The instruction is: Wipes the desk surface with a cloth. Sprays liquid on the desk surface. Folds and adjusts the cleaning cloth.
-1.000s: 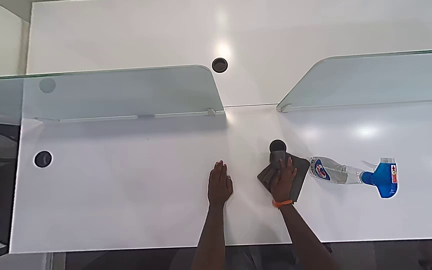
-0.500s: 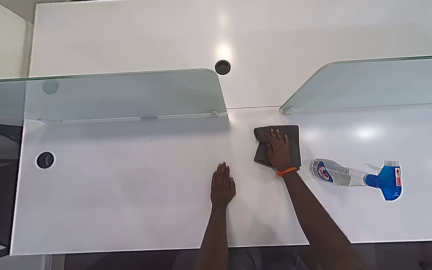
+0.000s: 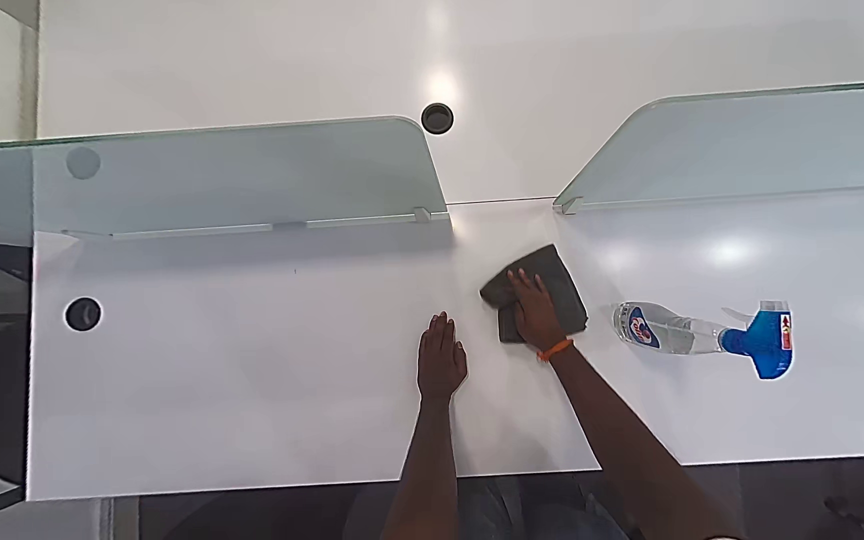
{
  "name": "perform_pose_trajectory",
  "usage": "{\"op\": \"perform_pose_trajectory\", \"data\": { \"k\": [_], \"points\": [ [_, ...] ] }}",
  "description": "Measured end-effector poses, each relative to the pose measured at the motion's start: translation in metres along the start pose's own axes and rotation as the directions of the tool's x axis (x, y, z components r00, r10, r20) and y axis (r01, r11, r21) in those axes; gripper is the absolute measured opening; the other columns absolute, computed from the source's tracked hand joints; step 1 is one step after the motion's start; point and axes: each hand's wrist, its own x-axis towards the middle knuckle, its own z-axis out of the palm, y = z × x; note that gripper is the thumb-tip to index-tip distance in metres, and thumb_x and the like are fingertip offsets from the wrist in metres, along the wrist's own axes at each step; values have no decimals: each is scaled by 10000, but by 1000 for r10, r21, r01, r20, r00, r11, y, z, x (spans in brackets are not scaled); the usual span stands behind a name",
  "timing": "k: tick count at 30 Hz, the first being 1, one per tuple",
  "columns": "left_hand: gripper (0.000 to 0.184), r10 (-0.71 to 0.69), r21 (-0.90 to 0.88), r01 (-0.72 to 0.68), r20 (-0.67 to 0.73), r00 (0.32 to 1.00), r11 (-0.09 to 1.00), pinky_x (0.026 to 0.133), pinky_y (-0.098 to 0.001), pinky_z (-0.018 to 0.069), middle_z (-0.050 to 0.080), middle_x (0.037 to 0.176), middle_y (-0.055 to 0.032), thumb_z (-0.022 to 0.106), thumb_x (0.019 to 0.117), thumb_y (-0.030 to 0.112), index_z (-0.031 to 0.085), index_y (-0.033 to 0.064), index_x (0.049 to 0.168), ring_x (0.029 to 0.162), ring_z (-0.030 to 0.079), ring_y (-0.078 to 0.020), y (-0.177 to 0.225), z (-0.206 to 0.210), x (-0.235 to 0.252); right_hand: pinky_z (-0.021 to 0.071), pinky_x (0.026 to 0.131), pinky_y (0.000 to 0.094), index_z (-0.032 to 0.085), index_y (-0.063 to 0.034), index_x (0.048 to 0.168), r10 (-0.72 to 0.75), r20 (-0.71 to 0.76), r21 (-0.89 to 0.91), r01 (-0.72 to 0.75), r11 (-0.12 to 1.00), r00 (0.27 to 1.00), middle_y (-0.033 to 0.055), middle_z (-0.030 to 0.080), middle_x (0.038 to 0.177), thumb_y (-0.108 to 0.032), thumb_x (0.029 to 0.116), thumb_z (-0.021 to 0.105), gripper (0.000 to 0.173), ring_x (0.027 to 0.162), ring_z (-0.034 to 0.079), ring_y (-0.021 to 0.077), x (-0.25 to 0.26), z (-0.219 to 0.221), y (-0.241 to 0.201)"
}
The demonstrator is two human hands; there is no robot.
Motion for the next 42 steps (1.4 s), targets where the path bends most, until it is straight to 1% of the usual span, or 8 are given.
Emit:
{"op": "perform_pose_trajectory", "data": {
  "k": [6, 9, 15, 20, 25, 32, 38, 42],
  "points": [
    [534, 6, -4, -6, -10, 1000, 1000, 1212, -466, 319, 486, 1556, -140, 363, 1010, 311, 561, 62, 1439, 1482, 403, -297, 0, 1, 1, 256, 1231, 580, 719, -76, 1182, 43, -57, -10, -43, 999, 997, 67, 588, 1485, -80, 953, 380, 409, 1458, 454, 310, -140, -4, 12],
    [531, -3, 1, 3, -5, 1000, 1000, 1209, -472, 323, 491, 1554, -129, 363, 1016, 308, 553, 73, 1453, 1483, 401, -297, 0, 0, 0, 252, 1209, 623, 712, -75, 1199, 155, -122, -139, -172, 975, 980, 79, 590, 1480, -115, 917, 425, 405, 1447, 466, 326, -163, -22, 33],
    [534, -21, 9, 21, 4, 1000, 1000, 1218, -460, 308, 483, 1564, -106, 347, 1021, 320, 547, 95, 1462, 1492, 389, -274, 0, 3, -1, 295, 1184, 605, 671, -110, 1304, 237, -99, -255, -255, 933, 967, 121, 603, 1450, -496, 964, 477, 550, 1409, 498, 336, -133, -41, 5],
    [533, -15, 3, 15, 2, 1000, 1000, 1221, -458, 305, 477, 1570, -96, 340, 1022, 314, 545, 97, 1465, 1496, 382, -268, -2, 5, -1, 254, 1226, 594, 582, -63, 1385, 280, -141, -173, -302, 938, 950, 128, 593, 1443, -261, 1043, 451, 416, 1431, 479, 280, -56, -47, 7],
    [523, -15, 2, 15, -9, 1000, 1000, 1223, -451, 305, 478, 1570, -91, 353, 1020, 306, 553, 102, 1458, 1499, 378, -264, -2, 5, -2, 369, 1072, 620, 620, -138, 1299, 355, 49, -248, -333, 910, 933, 115, 723, 1060, -159, 996, 589, 305, 1032, 678, 314, -19, -59, 19],
    [524, -25, 14, 24, 18, 1000, 1000, 1222, -450, 304, 469, 1578, -85, 356, 1019, 309, 553, 105, 1460, 1504, 368, -267, -1, 3, -1, 410, 994, 643, 631, -109, 1285, 316, 108, -122, -303, 945, 942, 138, 705, 1104, -126, 947, 700, 345, 1058, 657, 349, -19, -81, 14],
    [518, -17, 3, 17, 2, 1000, 1000, 1220, -449, 309, 479, 1569, -94, 362, 1019, 308, 560, 99, 1451, 1496, 382, -265, -1, 3, -2, 478, 981, 619, 654, -42, 1281, 413, -210, -144, -446, 883, 886, 201, 688, 1190, -167, 1033, 561, 293, 1130, 646, 400, -20, -94, 44],
    [523, -11, 4, 11, -8, 1000, 1000, 1220, -460, 308, 487, 1560, -109, 355, 1018, 307, 561, 92, 1448, 1488, 394, -272, -1, 3, 0, 463, 991, 628, 634, -34, 1290, 488, -241, -147, -529, 836, 839, 225, 649, 1240, -189, 1058, 490, 314, 1194, 592, 433, -9, -96, 65]
  ]
}}
